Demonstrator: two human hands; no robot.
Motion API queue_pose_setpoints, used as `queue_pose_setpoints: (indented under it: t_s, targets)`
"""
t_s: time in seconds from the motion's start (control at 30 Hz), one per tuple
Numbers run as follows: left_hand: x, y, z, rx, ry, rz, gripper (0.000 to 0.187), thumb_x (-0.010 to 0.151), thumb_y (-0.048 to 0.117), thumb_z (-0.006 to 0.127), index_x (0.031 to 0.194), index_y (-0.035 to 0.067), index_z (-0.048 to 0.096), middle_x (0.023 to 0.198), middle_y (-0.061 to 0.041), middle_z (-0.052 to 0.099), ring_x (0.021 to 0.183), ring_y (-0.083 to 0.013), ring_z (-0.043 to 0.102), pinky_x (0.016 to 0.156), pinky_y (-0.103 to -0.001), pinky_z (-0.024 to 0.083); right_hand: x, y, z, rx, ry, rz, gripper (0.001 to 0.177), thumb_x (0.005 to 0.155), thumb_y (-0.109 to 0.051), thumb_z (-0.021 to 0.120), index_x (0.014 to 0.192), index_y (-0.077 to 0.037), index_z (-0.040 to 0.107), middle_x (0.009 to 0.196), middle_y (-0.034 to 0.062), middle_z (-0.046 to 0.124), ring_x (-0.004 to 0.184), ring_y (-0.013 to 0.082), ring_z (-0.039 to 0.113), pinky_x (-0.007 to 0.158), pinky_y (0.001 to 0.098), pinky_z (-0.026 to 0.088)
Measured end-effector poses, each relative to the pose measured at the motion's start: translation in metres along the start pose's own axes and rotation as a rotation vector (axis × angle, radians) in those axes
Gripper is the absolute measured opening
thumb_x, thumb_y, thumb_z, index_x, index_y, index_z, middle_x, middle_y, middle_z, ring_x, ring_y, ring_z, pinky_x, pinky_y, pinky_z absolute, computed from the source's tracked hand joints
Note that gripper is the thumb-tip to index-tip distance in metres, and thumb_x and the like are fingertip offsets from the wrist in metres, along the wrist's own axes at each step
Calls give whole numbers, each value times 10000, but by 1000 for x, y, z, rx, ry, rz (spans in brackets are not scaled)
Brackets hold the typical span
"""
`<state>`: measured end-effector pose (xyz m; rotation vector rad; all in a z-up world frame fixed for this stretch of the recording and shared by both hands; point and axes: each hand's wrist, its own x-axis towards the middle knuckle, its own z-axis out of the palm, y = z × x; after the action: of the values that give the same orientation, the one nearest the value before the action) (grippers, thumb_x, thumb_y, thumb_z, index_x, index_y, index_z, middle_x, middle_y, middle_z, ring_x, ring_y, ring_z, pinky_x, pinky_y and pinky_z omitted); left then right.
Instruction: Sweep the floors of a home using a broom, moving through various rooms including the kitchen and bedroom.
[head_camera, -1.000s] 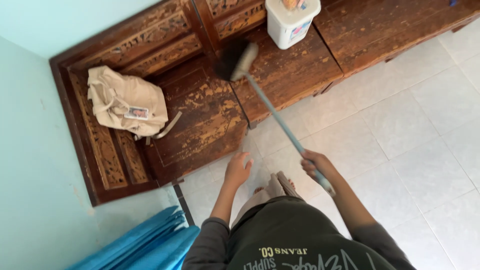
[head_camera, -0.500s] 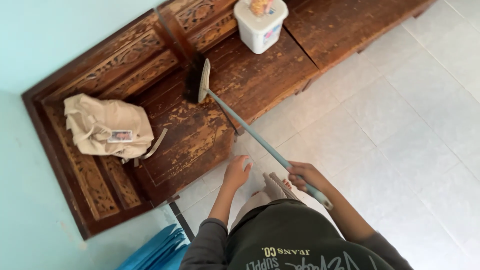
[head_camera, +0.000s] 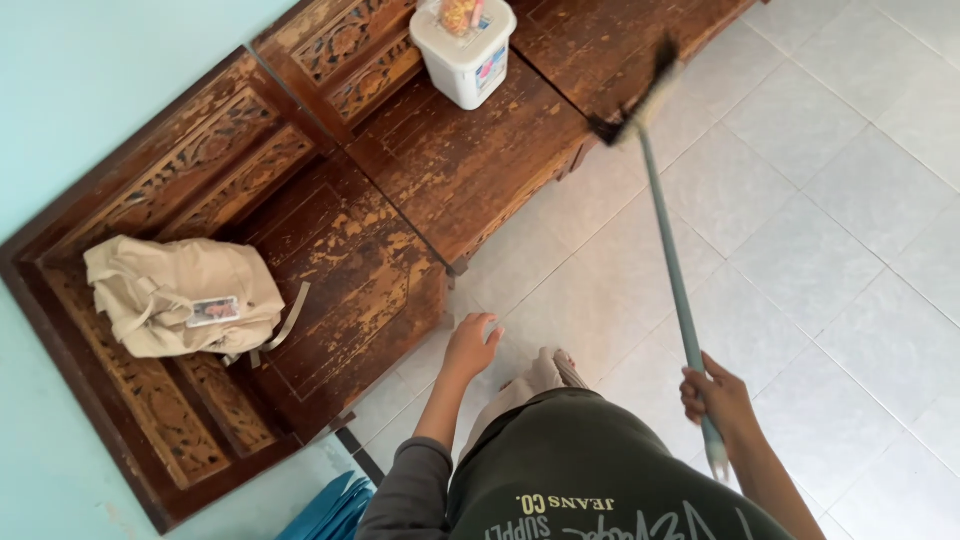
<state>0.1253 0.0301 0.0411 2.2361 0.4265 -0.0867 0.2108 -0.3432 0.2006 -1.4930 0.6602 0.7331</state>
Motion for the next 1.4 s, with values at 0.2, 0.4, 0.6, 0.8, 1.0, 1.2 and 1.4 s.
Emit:
queue_pose_setpoints:
  t_s: [0.2, 0.4, 0.6, 0.8, 1.0, 1.2, 1.4]
  targets:
    - [14, 11, 18, 3, -64, 0, 347, 938, 282, 656, 1213, 72, 670, 1246, -152, 658, 1163, -362, 615, 975, -450, 496, -25, 13, -38, -160, -155, 174, 570, 979, -143, 569, 1536, -150, 444, 563, 46, 478, 379, 119, 388, 319, 258, 354]
    - [34, 36, 38, 24, -114, 38, 360, 952, 300, 639, 1235, 77, 656, 1283, -140, 640, 1197, -354, 597, 998, -457, 477, 5, 29, -54, -167, -447, 305, 555, 950, -38, 564, 1504, -18, 531, 575, 31, 507, 360, 94, 400, 299, 229, 355]
    - [50, 53, 47, 43, -173, 20, 362, 951, 298, 631, 1241, 83, 654, 1302, -130, 633, 1202, -344, 597, 1004, -453, 479, 26, 37, -121, -54, -312, 285, 522, 965, -54, 533, 1484, 3, 506, 613, 69, 555, 371, 99, 405, 290, 230, 353]
    - [64, 63, 64, 68, -237, -19, 375, 959, 314, 620, 1260, 92, 642, 1329, -130, 613, 1192, -344, 601, 991, -453, 485, 27, 50, -143, 151, -122, 158, 528, 996, -80, 493, 1517, -7, 442, 636, 22, 512, 407, 68, 406, 315, 201, 378]
    - [67, 50, 97, 87, -227, 25, 370, 956, 340, 639, 1238, 103, 667, 1294, -134, 643, 1193, -346, 611, 997, -455, 491, 51, 146, -221, 102, 33, 508, 372, 1014, -71, 478, 1363, -12, 594, 713, 90, 612, 503, 118, 504, 448, 243, 453]
    - [68, 7, 141, 126, -295, -18, 380, 950, 363, 631, 1237, 114, 661, 1251, -149, 649, 1176, -364, 605, 986, -491, 481, 134, 237, -241, -1032, 107, 407, 404, 1024, -423, 633, 1044, -36, 748, 666, 130, 694, 555, 166, 605, 560, 291, 486]
    - [111, -44, 188, 205, -496, -109, 383, 969, 369, 610, 1261, 123, 634, 1293, -132, 615, 1231, -350, 560, 1023, -487, 443, 296, 261, -197, -1117, -57, 284, 458, 948, -549, 591, 953, -128, 771, 632, 61, 762, 544, 178, 663, 592, 385, 577]
